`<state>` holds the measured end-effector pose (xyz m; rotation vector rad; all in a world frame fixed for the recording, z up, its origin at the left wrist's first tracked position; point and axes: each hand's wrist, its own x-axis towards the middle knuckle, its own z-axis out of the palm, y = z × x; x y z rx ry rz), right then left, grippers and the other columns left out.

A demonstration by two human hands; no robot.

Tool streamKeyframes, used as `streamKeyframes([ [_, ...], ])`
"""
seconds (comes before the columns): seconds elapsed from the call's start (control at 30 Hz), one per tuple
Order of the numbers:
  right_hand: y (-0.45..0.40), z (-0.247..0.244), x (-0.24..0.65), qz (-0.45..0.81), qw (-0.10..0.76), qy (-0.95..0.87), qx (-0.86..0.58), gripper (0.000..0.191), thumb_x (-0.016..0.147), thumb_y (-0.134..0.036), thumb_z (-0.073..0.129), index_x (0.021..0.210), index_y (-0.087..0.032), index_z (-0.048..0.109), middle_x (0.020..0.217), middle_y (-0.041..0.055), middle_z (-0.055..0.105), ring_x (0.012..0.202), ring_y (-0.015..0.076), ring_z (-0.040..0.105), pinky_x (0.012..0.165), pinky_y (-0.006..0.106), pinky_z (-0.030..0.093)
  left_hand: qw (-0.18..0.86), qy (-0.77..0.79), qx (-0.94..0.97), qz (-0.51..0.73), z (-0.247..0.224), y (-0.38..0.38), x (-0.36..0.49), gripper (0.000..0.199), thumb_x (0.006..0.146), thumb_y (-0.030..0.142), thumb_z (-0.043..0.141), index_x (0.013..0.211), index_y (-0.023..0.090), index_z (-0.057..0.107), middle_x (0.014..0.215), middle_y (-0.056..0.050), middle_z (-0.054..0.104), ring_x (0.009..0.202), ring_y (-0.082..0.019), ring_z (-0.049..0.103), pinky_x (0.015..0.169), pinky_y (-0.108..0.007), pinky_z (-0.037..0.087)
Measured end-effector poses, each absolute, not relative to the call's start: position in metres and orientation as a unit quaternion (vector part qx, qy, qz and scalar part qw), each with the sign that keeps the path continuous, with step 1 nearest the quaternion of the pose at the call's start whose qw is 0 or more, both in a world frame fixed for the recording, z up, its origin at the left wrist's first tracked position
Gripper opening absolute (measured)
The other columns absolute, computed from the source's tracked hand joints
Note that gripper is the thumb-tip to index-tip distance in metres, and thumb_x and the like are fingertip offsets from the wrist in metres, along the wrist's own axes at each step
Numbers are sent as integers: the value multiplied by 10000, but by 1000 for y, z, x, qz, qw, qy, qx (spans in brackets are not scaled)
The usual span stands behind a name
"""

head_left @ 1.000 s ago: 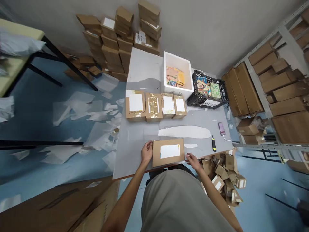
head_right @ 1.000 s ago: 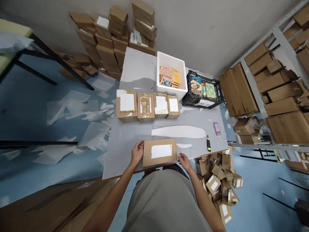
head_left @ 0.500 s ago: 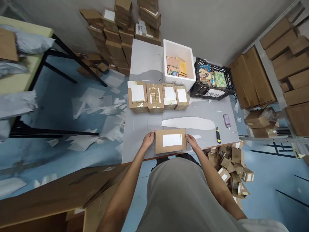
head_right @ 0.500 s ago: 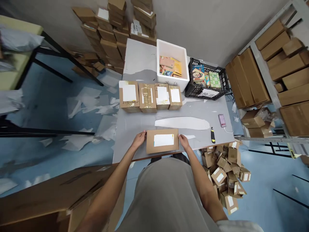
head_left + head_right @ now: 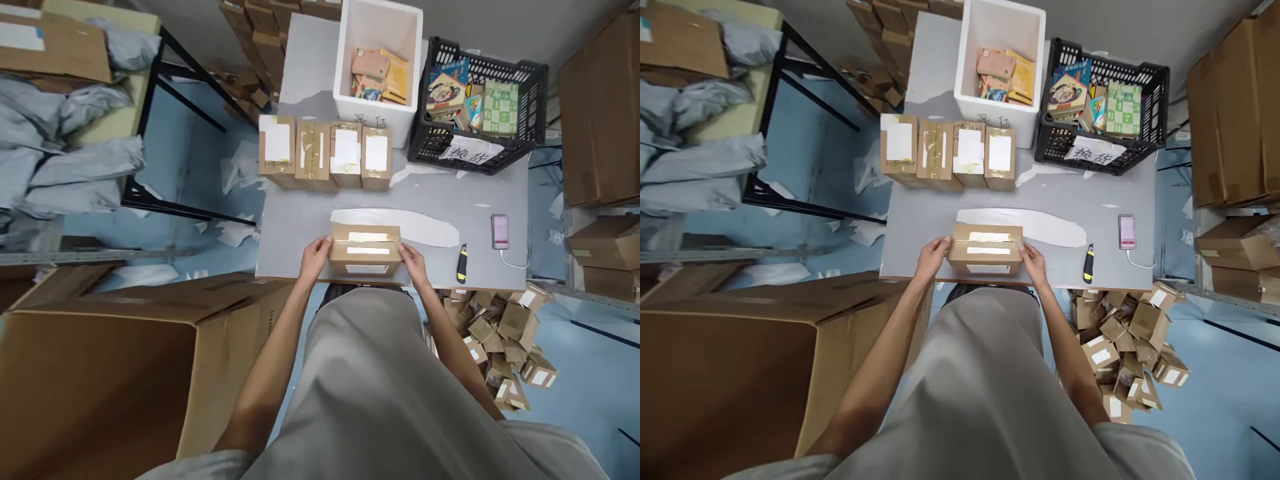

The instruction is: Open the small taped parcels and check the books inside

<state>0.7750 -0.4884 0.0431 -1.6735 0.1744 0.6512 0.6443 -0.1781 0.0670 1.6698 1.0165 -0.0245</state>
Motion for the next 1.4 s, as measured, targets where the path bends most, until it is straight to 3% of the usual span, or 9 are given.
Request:
streamKeyframes([
  [0.1, -534, 39, 784, 247, 622, 81, -739, 716, 817, -722, 893, 1272, -172, 838, 1400, 182, 844, 1380, 386, 772, 1258, 553, 592, 589, 404, 700, -6, 68, -224, 656, 502, 978, 388, 776, 1409, 131, 783, 1449, -157, 812, 1318, -335, 774, 1168, -451, 624],
  [0.37, -608, 37, 803, 262, 577, 24, -773, 639, 917, -721, 820, 1272, -191, 854, 1370, 143, 860, 1351, 358, 765, 1268, 539, 572, 575, 394, 715, -54, 56, -275, 666, 458, 886, 215, 779, 1332, 111, 779, 1369, -165, 828, 1172, -321, 818, 1086, -466, 672],
  [0.5, -655, 26, 842, 165, 417, 50, -893, 526, 1013, -546, 688, 1342, -151, 800, 1440, 217, 788, 1337, 351, 734, 1240, 538, 561, 573, 383, 722, -55, 53, -273, 657, 475, 912, 280, 804, 1364, 140, 763, 1448, -160, 795, 1198, -317, 808, 1101, -476, 667],
  [0.6, -691, 12, 871, 116, 253, 135, -951, 569, 945, -397, 747, 1426, -93, 723, 1485, 285, 696, 1421, 386, 653, 1288, 546, 484, 579, 381, 720, -47, 48, -273, 655, 479, 914, 291, 812, 1367, 149, 748, 1450, -154, 788, 1257, -323, 791, 1134, -489, 655],
  [0.73, -712, -10, 883, 119, 178, 187, -959, 599, 881, -400, 795, 1399, -117, 696, 1472, 278, 658, 1353, 404, 640, 1225, 559, 507, 597, 359, 717, -25, 38, -277, 655, 461, 922, 279, 797, 1359, 150, 730, 1417, -145, 787, 1334, -326, 757, 1171, -498, 636],
  [0.93, -697, -14, 878, 108, 219, 137, -960, 405, 887, -298, 677, 1262, -158, 741, 1324, 194, 751, 1157, 316, 709, 1171, 507, 545, 607, 313, 730, 34, 35, -284, 648, 625, 958, 319, 772, 1546, 176, 614, 1530, -170, 714, 1427, -324, 705, 1178, -464, 621],
  [1.1, -680, 14, 875, 148, 423, 127, -885, 357, 872, -314, 699, 1185, -147, 739, 1141, 120, 803, 1006, 229, 741, 988, 374, 625, 601, 233, 764, 24, 36, -280, 651, 496, 996, 299, 677, 1485, 217, 691, 1658, -121, 620, 1604, -336, 552, 1247, -473, 567],
  [1.23, -669, 51, 862, 241, 523, 84, -813, 357, 947, -507, 678, 1127, -203, 725, 981, 33, 759, 837, 163, 706, 794, 283, 608, 644, 198, 739, 0, 26, -275, 660, 519, 961, 240, 614, 1473, 220, 696, 1621, -95, 640, 1589, -312, 558, 1301, -507, 523],
  [1.4, -639, 108, 848, 296, 504, -22, -811, 626, 922, -822, 748, 1150, -242, 692, 897, -15, 714, 734, 137, 672, 760, 279, 604, 648, 194, 736, 9, 20, -278, 660, 408, 1045, 374, 600, 1439, 328, 695, 1627, -71, 643, 1585, -305, 550, 1378, -525, 455],
])
